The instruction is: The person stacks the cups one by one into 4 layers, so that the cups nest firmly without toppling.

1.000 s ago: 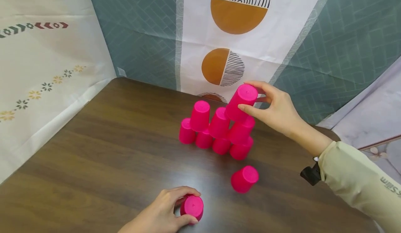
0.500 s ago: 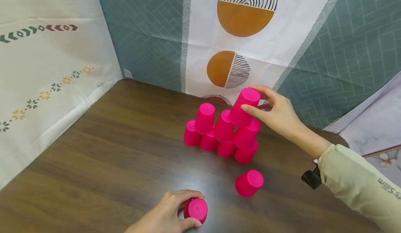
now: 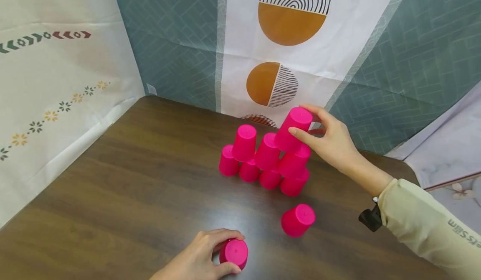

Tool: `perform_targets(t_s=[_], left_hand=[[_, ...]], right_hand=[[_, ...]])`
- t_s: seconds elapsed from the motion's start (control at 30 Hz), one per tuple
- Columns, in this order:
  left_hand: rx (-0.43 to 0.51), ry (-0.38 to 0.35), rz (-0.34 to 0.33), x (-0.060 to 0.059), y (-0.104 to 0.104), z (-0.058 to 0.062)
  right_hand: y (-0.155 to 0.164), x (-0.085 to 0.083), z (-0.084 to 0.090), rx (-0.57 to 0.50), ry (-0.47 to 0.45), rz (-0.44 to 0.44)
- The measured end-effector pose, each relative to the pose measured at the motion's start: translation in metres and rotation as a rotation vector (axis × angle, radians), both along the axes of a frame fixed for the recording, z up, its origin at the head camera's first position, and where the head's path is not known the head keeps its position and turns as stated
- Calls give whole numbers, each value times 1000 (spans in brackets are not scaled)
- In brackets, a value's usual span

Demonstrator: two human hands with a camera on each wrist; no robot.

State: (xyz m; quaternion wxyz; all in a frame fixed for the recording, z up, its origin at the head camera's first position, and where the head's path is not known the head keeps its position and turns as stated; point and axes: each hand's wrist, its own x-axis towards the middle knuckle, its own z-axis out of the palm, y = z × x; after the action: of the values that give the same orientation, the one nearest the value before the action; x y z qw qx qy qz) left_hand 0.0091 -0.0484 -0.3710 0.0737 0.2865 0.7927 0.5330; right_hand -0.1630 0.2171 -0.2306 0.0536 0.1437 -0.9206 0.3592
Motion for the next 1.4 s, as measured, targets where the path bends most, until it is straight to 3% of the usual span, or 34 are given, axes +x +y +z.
perform_targets(t_s=[0.2,0.53,0.83,1.1,1.4], left_hand=[[-12,40,0,0,-1,-2],[-47,81,36,2,0,-4],[-20,47,34,0,1,-4],[28,-77,10,0,1,-4],[-30,-19,15,0,1,-3]], right_hand=[[-1,2,-2,0,11,1],[4,14,-3,-2,-111,28],[13,23,-4,-28,-75,40],[26,29,-10,-36,-49,36],[49,46,-37,-59,6,7]])
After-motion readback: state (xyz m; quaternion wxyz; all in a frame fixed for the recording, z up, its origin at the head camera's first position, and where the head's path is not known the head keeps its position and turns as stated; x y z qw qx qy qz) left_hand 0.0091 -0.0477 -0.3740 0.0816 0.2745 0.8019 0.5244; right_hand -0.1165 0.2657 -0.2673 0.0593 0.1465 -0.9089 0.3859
